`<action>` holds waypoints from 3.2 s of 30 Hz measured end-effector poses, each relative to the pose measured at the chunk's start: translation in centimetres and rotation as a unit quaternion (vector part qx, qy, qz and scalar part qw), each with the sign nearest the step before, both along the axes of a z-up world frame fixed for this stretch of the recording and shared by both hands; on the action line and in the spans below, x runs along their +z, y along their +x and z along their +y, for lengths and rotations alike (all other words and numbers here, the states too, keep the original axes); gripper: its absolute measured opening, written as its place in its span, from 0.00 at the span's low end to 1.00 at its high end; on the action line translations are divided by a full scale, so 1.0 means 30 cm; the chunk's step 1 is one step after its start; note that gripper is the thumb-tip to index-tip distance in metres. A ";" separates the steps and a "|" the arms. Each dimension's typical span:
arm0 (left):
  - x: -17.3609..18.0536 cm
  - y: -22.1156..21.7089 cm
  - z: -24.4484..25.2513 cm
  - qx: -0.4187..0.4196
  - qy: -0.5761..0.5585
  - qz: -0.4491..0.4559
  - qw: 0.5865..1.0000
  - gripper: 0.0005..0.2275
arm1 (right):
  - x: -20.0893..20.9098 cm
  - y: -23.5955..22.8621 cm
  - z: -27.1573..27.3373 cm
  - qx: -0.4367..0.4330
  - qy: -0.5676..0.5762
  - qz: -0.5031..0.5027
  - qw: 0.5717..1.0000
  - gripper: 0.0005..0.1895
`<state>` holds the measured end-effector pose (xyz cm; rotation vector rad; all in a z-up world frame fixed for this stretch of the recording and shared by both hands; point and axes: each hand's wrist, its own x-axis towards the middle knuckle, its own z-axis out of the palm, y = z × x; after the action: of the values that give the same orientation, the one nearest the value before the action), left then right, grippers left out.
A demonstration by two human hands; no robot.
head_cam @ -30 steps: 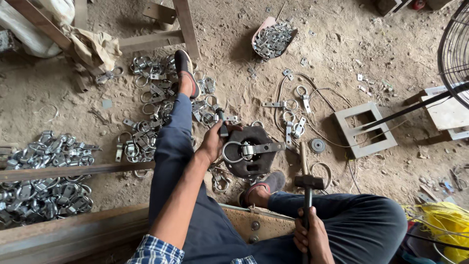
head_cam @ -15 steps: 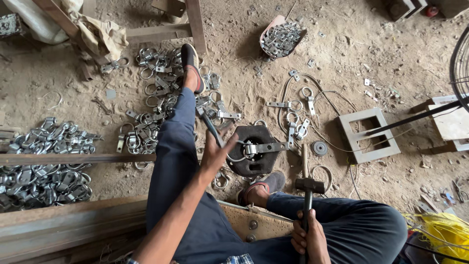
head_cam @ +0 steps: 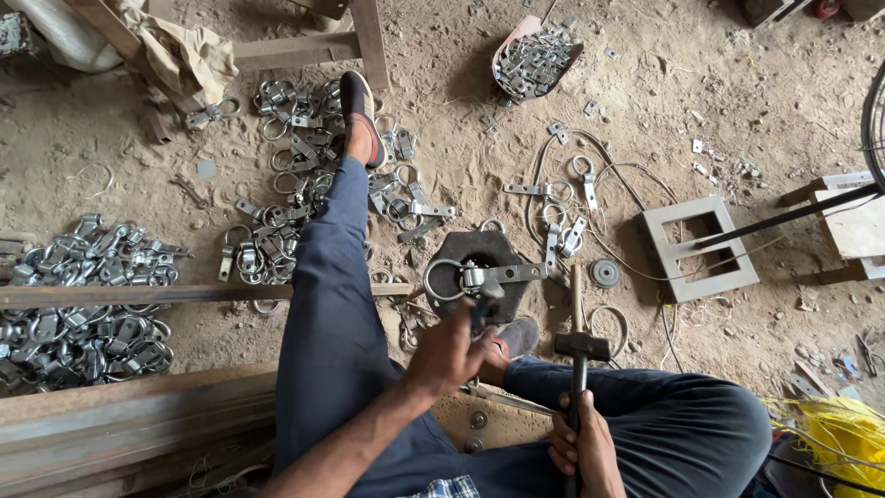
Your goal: The person sits on the ground and uses a hammer to strike metal hardware pieces placed on a small anvil. They repeatedly pick up metal parts from a pile, position them on the anvil, and hit them with the hammer.
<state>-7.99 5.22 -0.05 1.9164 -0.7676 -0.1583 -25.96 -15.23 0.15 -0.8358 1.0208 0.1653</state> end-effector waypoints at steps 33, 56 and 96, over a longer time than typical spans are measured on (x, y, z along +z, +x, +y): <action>0.066 0.051 0.057 0.032 0.078 -0.027 0.996 0.15 | 0.016 0.000 0.020 -0.009 0.014 -0.034 0.999 0.23; 0.119 0.143 -0.159 0.054 -0.110 0.071 0.990 0.07 | 0.016 -0.003 0.025 -0.013 0.033 -0.026 0.999 0.23; -0.123 0.197 -0.253 0.001 -0.058 -0.075 0.995 0.13 | 0.347 0.247 -0.002 0.326 -0.695 0.046 0.640 0.13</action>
<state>-2.09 -2.37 -3.72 1.8328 -0.8555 0.0331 -18.55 -15.28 10.58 -2.6612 0.7490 -0.0163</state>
